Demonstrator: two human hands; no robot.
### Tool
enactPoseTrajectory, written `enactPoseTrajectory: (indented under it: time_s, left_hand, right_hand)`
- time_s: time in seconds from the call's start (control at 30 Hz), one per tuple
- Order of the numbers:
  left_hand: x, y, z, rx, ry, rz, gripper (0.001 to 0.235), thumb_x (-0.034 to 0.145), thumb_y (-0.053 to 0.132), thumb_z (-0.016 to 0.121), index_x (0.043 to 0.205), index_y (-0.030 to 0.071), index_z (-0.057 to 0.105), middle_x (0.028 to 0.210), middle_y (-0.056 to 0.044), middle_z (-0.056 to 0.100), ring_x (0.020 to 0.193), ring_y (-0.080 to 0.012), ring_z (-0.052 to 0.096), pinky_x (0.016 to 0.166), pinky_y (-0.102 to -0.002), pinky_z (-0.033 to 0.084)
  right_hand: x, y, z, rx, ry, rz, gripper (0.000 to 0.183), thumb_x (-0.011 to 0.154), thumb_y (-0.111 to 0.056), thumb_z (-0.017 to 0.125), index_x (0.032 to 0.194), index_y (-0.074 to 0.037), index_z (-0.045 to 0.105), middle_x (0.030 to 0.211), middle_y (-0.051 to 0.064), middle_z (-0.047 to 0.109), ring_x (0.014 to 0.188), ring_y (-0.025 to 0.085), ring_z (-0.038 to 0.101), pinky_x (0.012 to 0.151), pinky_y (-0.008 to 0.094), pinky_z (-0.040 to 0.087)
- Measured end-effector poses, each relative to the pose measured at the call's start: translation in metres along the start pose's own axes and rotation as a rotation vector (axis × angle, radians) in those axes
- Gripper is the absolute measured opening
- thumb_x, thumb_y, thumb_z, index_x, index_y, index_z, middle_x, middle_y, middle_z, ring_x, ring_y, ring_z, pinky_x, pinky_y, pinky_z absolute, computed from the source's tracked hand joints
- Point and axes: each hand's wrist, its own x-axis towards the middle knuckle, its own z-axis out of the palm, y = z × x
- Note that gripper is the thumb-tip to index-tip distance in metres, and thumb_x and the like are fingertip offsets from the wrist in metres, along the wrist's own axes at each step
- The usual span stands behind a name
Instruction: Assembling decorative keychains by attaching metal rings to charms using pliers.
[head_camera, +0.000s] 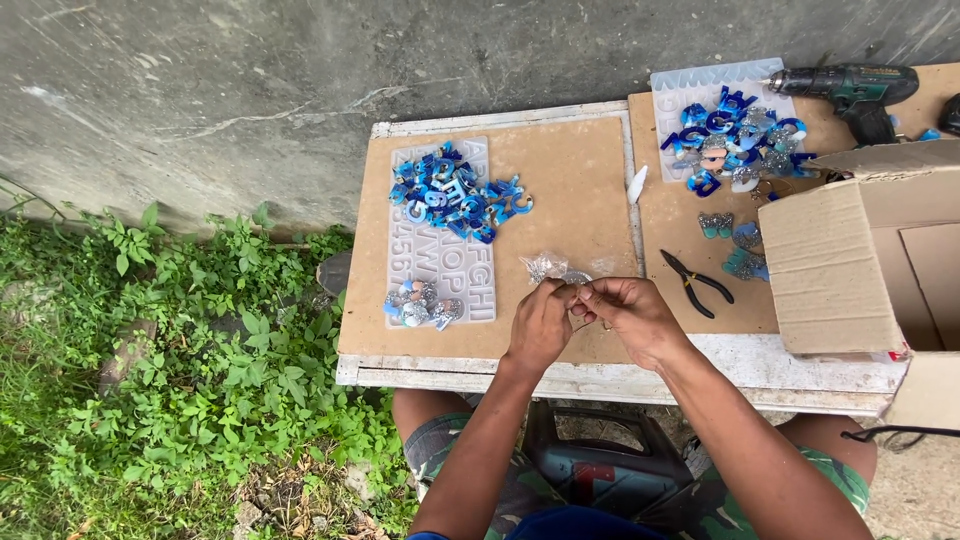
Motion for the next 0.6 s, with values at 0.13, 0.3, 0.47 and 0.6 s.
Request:
enactPoseTrajectory:
  time_s: [0.13,0.3,0.47,0.6]
  left_hand:
    - [0.013,0.007,-0.007,-0.008,0.005,-0.055,0.011,0.101,-0.002,0.049,0.094,0.004,0.055,0.083,-0.009,0.055,0.063,-0.0305,0.061,0.053,-0.039,0.052]
    - [0.005,0.004,0.0,-0.053,0.033,-0.236,0.014,0.103,-0.002,0.046,0.095,0.006,0.054,0.087,-0.008,0.058,0.07,-0.03,0.063,0.058,-0.038,0.053]
    - [0.039,0.025,-0.014,-0.254,0.091,-0.612,0.018,0.11,0.005,0.036,0.107,0.004,0.053,0.089,-0.011,0.051,0.074,-0.03,0.056,0.067,-0.037,0.051]
    - [0.042,0.023,-0.017,-0.73,0.062,-1.073,0.025,0.113,0.015,0.033,0.118,0.005,0.056,0.082,-0.002,0.041,0.072,-0.0122,0.045,0.057,-0.024,0.044]
  right_hand:
    - [-0.005,-0.009,0.004,0.065,0.025,-0.014,0.014,0.095,-0.013,0.074,0.092,0.0,0.077,0.079,0.011,0.074,0.071,0.014,0.066,0.063,0.021,0.049]
    - [-0.006,-0.02,0.006,0.082,0.058,-0.02,0.02,0.099,-0.019,0.071,0.098,-0.001,0.077,0.086,0.011,0.075,0.078,0.014,0.067,0.067,0.022,0.049]
    - [-0.015,-0.043,-0.014,-0.208,0.156,-0.17,0.025,0.107,-0.02,0.059,0.116,-0.002,0.073,0.098,0.022,0.074,0.094,0.028,0.068,0.078,0.034,0.05]
    - [-0.004,0.002,-0.065,-1.283,0.338,-0.211,0.036,0.099,-0.034,0.069,0.119,-0.005,0.069,0.113,0.018,0.067,0.109,0.034,0.066,0.094,0.048,0.05]
